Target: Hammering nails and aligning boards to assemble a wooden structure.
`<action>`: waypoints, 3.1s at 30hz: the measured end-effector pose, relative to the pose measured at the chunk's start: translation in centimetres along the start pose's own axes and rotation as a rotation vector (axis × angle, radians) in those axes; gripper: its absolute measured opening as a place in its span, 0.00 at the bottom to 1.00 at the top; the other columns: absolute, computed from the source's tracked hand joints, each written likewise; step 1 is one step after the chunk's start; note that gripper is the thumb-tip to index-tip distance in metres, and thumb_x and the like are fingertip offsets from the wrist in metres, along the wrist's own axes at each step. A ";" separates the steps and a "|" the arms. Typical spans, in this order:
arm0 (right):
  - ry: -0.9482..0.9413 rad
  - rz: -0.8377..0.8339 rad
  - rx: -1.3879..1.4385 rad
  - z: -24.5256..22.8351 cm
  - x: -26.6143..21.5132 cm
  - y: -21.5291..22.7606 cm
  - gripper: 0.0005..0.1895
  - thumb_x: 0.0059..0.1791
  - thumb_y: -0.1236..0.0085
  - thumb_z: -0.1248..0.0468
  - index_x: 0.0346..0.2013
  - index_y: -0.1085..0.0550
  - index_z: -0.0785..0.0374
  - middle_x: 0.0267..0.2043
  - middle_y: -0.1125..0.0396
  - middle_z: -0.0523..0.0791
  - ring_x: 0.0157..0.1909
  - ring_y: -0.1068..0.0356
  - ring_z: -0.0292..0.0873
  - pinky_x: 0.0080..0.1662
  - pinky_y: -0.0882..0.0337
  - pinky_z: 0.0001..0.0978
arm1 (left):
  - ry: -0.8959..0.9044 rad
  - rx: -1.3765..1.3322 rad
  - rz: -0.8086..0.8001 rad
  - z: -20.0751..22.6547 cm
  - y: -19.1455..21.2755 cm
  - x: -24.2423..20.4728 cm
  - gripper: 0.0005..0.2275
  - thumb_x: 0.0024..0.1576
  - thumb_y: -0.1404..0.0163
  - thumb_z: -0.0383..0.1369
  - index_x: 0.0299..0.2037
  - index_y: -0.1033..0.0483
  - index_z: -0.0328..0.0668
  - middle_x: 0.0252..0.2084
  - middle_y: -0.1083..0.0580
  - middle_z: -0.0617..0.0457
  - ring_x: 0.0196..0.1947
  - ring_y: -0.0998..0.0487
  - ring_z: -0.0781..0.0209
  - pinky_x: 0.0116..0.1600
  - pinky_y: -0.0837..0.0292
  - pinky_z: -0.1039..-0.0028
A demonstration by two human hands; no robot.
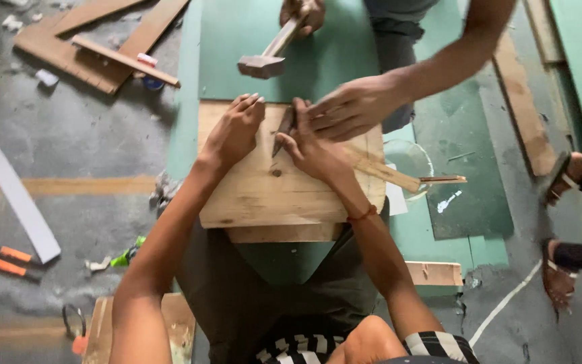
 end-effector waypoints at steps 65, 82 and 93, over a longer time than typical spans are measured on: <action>-0.236 0.507 -0.363 1.1 -12.2 4.0 0.21 0.53 0.46 0.66 0.61 0.28 0.66 0.60 0.32 0.52 0.60 0.38 0.57 0.64 0.42 0.51 | 0.427 -0.290 0.369 -1.0 3.3 -1.3 0.04 0.57 0.46 0.18 0.39 0.23 0.30 0.36 0.27 0.42 0.34 0.23 0.45 0.39 0.29 0.62; -0.244 0.405 -0.203 1.1 -12.7 5.0 0.26 0.49 0.37 0.58 0.59 0.29 0.62 0.59 0.34 0.52 0.62 0.40 0.56 0.66 0.47 0.52 | 0.442 -0.230 0.371 -0.4 4.0 -1.2 0.03 0.59 0.45 0.19 0.37 0.27 0.29 0.36 0.27 0.43 0.33 0.25 0.48 0.39 0.30 0.62; -0.234 0.440 -0.262 1.8 -13.0 4.3 0.23 0.50 0.39 0.59 0.59 0.28 0.61 0.60 0.33 0.50 0.63 0.39 0.55 0.66 0.45 0.50 | 0.448 -0.226 0.367 -0.8 3.4 -1.4 0.04 0.60 0.45 0.19 0.38 0.28 0.30 0.36 0.27 0.43 0.32 0.25 0.47 0.38 0.30 0.62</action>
Point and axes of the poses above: each hand's wrist, its own x-axis towards the middle knuckle, its own y-axis out of the back of the hand, z = x × y, the point moved 3 cm from there along x, towards the middle knuckle
